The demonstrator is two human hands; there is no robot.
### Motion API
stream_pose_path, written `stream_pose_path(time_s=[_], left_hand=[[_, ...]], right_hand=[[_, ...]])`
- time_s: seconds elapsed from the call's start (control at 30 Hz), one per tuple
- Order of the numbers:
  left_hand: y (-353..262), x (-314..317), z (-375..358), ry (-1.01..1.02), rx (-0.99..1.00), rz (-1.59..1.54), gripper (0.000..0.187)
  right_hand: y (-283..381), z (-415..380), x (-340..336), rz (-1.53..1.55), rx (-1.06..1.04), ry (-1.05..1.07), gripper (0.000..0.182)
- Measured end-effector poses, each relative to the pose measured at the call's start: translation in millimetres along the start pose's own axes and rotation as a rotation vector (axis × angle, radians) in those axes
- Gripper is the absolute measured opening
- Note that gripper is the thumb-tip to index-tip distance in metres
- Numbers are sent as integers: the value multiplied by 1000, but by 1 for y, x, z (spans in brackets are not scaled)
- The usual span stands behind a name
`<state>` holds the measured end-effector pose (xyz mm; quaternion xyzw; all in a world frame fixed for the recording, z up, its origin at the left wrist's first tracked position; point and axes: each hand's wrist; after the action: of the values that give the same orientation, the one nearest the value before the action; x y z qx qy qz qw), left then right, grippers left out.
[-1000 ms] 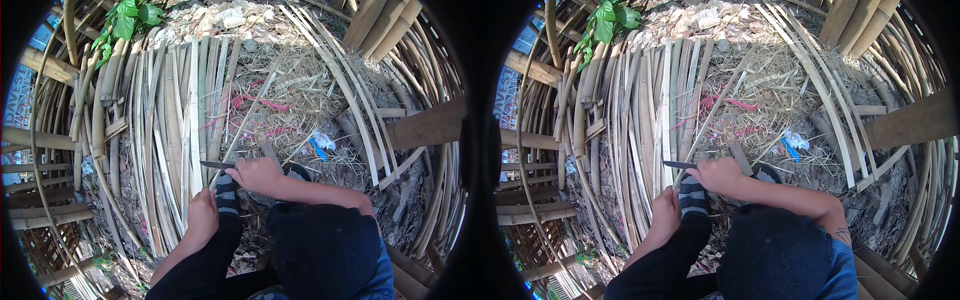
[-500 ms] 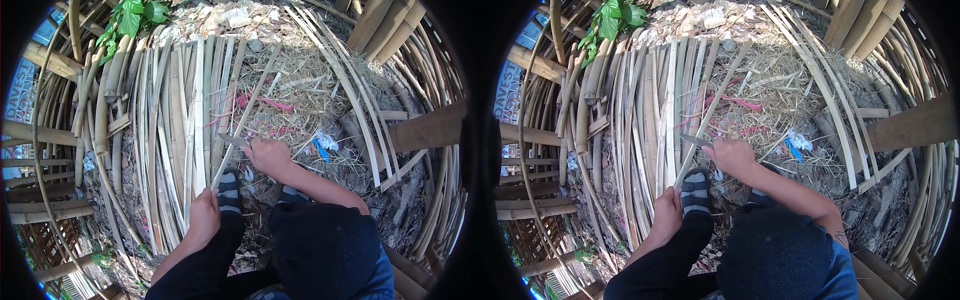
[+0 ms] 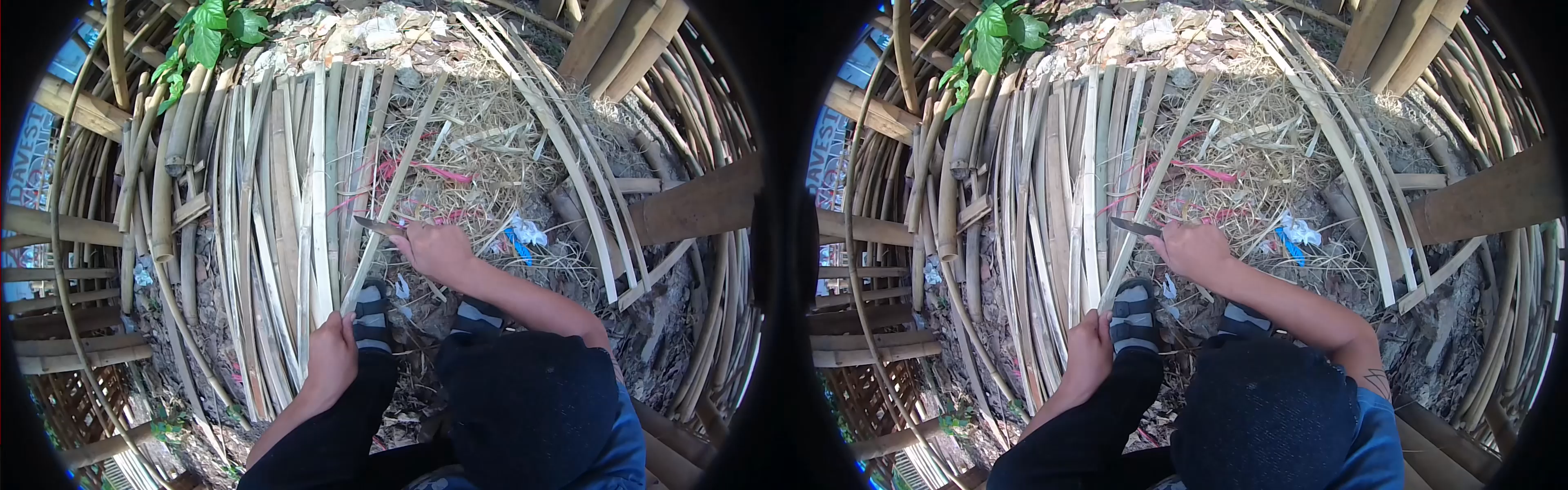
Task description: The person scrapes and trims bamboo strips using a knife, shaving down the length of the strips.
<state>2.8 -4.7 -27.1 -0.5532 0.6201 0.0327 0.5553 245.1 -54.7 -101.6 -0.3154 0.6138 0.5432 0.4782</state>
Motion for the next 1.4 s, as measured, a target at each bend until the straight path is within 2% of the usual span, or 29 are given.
stream_pose_path(time_s=[0.13,0.23,0.4,0.47,0.57,0.7,0.8,0.87,0.97,1.1,1.17,1.23,1.27,1.33,1.4], left_hand=[[4,2,0,-47,58,39,26],[0,0,-2,-48,60,44,28],[-4,0,-1,-48,74,28,29],[-2,-1,0,-46,56,26,29],[1,1,-2,-13,63,-8,30],[0,3,-1,-2,57,14,30],[2,3,-3,7,57,23,29],[3,3,-3,13,51,29,29],[2,2,-5,13,67,25,28],[3,1,-4,32,58,31,27],[3,2,-4,24,67,32,27],[5,2,-4,14,83,40,27],[5,1,-6,13,85,43,27],[5,0,-8,4,84,47,27],[9,-1,-12,43,62,51,27]], right_hand=[[18,-15,0,15,-140,-27,49],[0,-4,-2,-3,-56,-72,50],[-27,9,-9,-154,-80,-98,50],[-44,20,-8,-92,97,-79,49],[-64,26,-5,-147,112,-9,54],[-82,37,-9,-140,122,-42,54],[-94,44,-17,-79,185,-77,57],[-99,48,-22,-165,272,36,60],[-135,60,-17,-176,315,28,62],[-129,63,-32,-206,314,21,63],[-108,60,-29,-126,333,7,61],[-72,44,-19,-74,187,33,60],[-60,36,-21,-72,187,29,60],[-44,24,-29,-168,-37,150,58],[-106,49,-44,-149,355,53,60]])
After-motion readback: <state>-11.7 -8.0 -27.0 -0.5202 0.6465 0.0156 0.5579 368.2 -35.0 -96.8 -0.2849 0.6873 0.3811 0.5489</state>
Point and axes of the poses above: each hand's wrist, its own z-axis towards the middle knuckle, its own x-axis out of the palm, y = z × x, and after that the axes turned 10 degrees about y, right-handed
